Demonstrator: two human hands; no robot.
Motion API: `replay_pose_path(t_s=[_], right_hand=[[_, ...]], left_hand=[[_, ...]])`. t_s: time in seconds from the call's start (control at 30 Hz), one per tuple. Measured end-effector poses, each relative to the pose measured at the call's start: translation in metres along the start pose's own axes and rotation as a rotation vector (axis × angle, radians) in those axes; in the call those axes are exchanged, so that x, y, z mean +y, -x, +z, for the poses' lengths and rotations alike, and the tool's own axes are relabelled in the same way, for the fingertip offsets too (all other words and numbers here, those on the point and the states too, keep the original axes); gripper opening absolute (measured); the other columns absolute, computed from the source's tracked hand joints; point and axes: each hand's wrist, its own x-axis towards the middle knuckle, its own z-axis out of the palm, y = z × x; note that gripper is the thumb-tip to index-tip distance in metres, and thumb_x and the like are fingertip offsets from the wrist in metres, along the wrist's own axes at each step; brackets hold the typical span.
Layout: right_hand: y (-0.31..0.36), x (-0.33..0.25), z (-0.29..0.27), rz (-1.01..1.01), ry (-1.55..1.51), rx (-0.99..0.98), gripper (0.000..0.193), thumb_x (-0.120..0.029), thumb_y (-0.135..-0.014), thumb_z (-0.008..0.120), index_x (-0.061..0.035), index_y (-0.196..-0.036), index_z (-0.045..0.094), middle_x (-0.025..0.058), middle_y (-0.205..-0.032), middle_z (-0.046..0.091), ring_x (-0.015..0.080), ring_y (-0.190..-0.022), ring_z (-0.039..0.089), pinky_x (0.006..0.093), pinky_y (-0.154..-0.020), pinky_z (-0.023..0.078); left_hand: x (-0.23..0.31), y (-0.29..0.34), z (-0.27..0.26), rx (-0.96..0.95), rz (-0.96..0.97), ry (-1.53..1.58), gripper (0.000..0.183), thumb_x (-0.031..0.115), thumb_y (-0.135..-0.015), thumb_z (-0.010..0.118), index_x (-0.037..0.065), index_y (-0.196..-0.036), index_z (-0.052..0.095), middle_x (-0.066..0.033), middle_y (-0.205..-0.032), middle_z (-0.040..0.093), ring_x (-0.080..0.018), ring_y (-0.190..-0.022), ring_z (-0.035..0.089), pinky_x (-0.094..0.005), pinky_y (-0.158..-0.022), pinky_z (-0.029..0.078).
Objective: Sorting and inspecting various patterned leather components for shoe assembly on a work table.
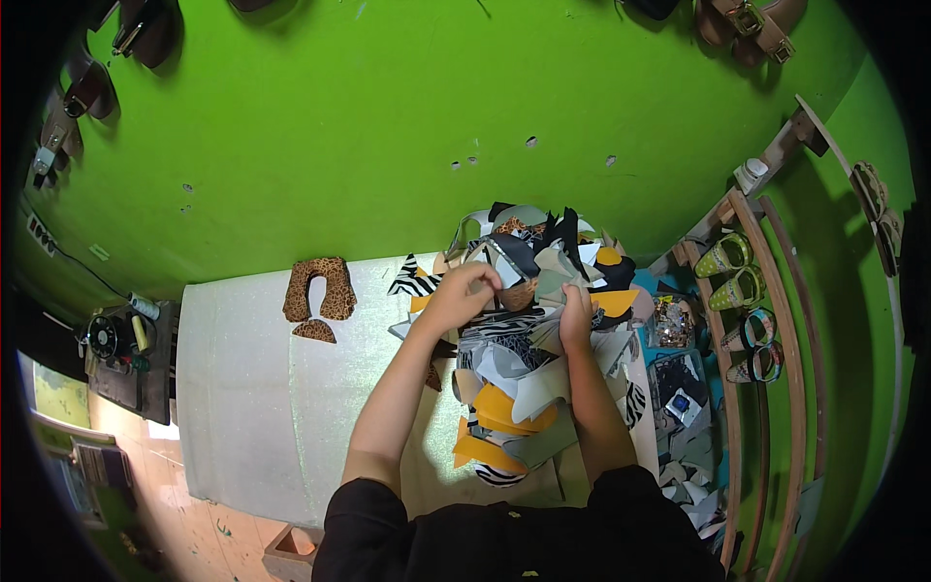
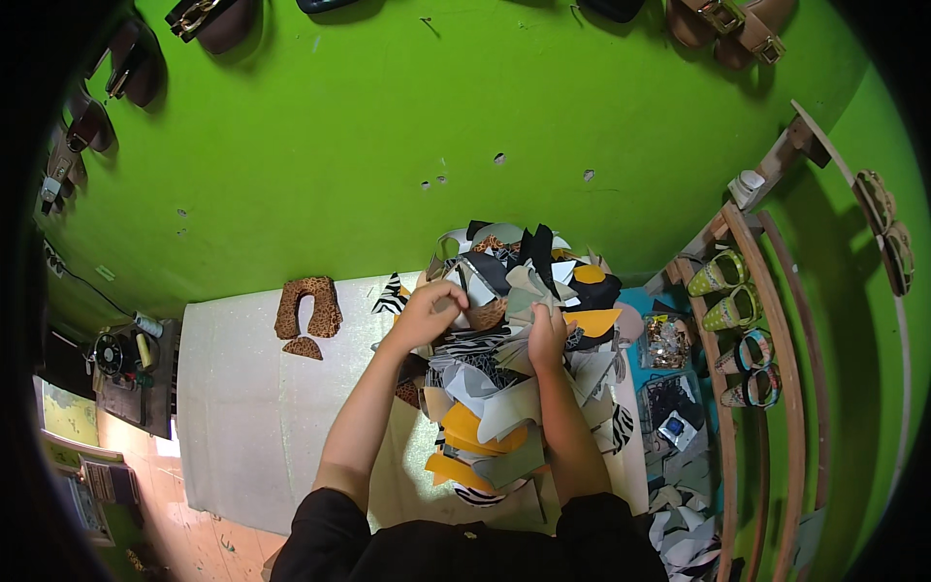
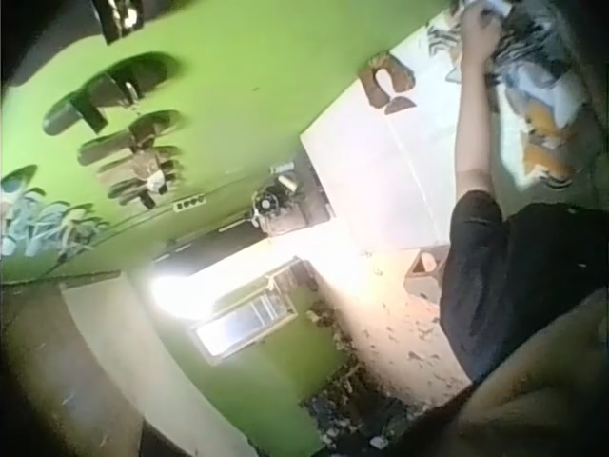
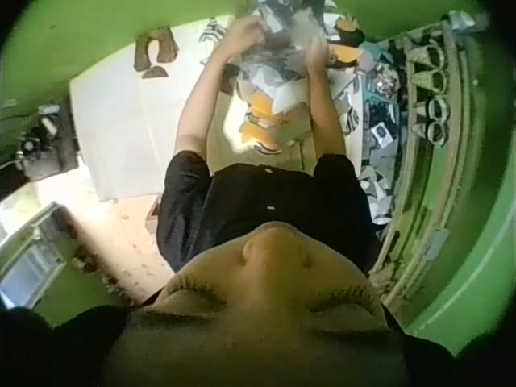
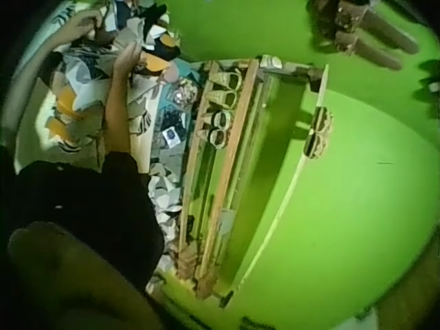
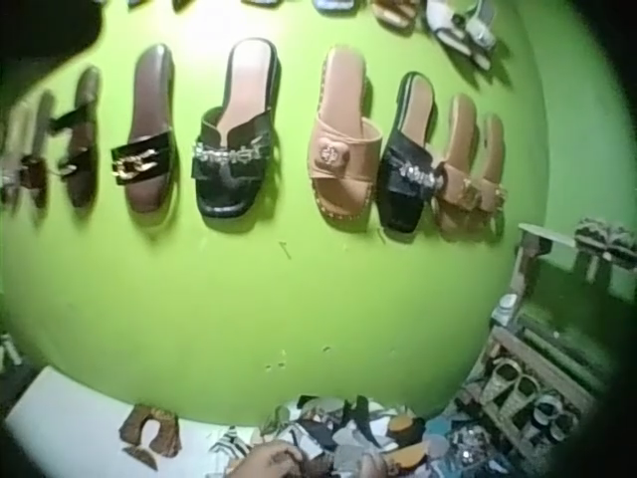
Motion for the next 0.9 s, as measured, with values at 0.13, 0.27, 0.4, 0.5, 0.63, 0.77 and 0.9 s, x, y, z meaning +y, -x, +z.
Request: replay_pose_path(t_s=[0.13,0.27,0.4,0.5,0.63,0.77,0.9], right_hand=[[0.002,0.005,0.008,-0.016,0.021,0.018,0.036,-0.031,-0.091,0.040,-0.0053,-0.103,0.061,0.0145,-0.108,0.061,0.0367,-0.108,0.051,0.0624,-0.105,-0.001],[0.005,-0.010,0.006,0.112,-0.108,0.011,0.037,-0.031,-0.090,0.040,-0.0047,-0.105,0.061,0.0172,-0.110,0.061,0.0379,-0.109,0.050,0.0610,-0.106,-0.001],[0.009,-0.007,0.003,0.006,0.054,0.041,0.032,-0.028,-0.090,0.042,-0.0053,-0.101,0.061,0.0175,-0.107,0.061,0.0381,-0.106,0.052,0.0626,-0.105,0.002],[0.006,-0.008,0.003,-0.076,0.120,0.068,0.020,-0.016,-0.090,0.043,-0.0085,-0.098,0.060,0.0177,-0.103,0.060,0.0378,-0.101,0.054,0.0671,-0.103,0.011],[0.004,-0.001,0.006,-0.068,0.102,0.094,0.022,-0.018,-0.091,0.042,-0.0086,-0.096,0.061,0.0174,-0.103,0.060,0.0379,-0.101,0.054,0.0658,-0.104,0.008],[0.002,-0.006,0.005,0.010,0.014,0.044,0.026,-0.022,-0.091,0.040,-0.0075,-0.095,0.062,0.0176,-0.102,0.061,0.0381,-0.101,0.053,0.0643,-0.105,0.005],[0.003,-0.012,0.005,0.094,-0.078,0.041,0.031,-0.027,-0.091,0.039,-0.0059,-0.094,0.062,0.0177,-0.103,0.061,0.0379,-0.104,0.052,0.0610,-0.106,0.001]], left_hand=[[-0.009,-0.032,0.006,0.180,0.200,-0.538,0.013,0.014,-0.072,0.060,0.006,-0.082,0.059,-0.0081,-0.103,0.061,-0.0282,-0.104,0.054,-0.0467,-0.099,0.031],[-0.023,-0.044,0.011,-0.059,0.082,-0.700,0.016,0.018,-0.072,0.061,0.009,-0.084,0.060,-0.0055,-0.113,0.060,-0.0251,-0.115,0.051,-0.0605,-0.104,0.019],[-0.021,-0.015,0.009,0.197,0.438,-0.641,0.011,0.005,-0.075,0.064,0.011,-0.083,0.061,-0.0024,-0.102,0.064,-0.0226,-0.107,0.057,-0.0555,-0.105,0.024],[-0.027,0.004,-0.009,0.172,0.496,-0.680,0.010,0.004,-0.072,0.064,0.008,-0.081,0.061,-0.0038,-0.094,0.063,-0.0225,-0.095,0.060,-0.0467,-0.099,0.036],[-0.016,0.020,-0.020,0.198,0.635,-0.732,0.009,0.005,-0.069,0.061,0.004,-0.077,0.059,-0.0067,-0.086,0.061,-0.0242,-0.086,0.060,-0.0396,-0.090,0.045],[-0.007,0.040,-0.022,0.228,0.691,-0.730,0.015,0.002,-0.066,0.063,0.005,-0.081,0.060,-0.0071,-0.089,0.062,-0.0248,-0.086,0.061,-0.0401,-0.086,0.047],[0.004,0.068,-0.023,0.368,0.488,-0.537,0.017,0.000,-0.072,0.064,0.004,-0.088,0.063,-0.0091,-0.085,0.063,-0.0247,-0.080,0.062,-0.0376,-0.076,0.049]])
